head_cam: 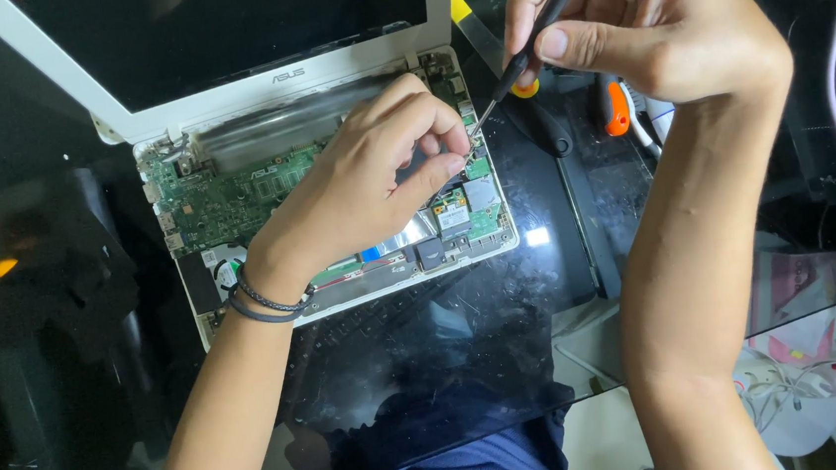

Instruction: Disassembling and repairing internal components of a laptop using a screwdriver and manual manipulation of connectors.

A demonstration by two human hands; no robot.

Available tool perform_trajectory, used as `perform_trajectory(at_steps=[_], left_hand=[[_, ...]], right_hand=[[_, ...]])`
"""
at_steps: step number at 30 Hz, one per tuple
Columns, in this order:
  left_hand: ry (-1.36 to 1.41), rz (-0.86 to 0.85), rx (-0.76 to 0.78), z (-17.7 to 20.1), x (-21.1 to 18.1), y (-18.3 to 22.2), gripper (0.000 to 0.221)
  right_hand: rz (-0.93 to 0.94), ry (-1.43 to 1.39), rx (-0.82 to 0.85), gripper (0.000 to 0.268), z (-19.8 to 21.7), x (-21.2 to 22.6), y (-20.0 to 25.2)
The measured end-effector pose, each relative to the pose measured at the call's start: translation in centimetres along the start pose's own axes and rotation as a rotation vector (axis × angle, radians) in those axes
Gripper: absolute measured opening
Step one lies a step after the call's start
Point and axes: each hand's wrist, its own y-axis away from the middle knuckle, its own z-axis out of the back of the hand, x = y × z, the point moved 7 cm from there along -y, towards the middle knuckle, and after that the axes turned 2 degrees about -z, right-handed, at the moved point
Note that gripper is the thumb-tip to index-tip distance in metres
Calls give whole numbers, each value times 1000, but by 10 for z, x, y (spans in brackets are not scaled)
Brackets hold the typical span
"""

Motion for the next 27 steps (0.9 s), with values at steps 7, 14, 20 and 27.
perform_trajectory(at_steps=[7,14,20,27], left_hand=[[3,16,7,-1,3,0,13],[-79,53,26,0,8,4,20],[-382,292,285,-29,33,15,26],[-520,157,280,-49,33,17,44]], right_hand=[[7,65,14,26,0,3,0],[-30,143,-79,18,11,0,6],[-23,179,-304,11,53,-39,31],[-168,348,-225,20,40,-29,20]])
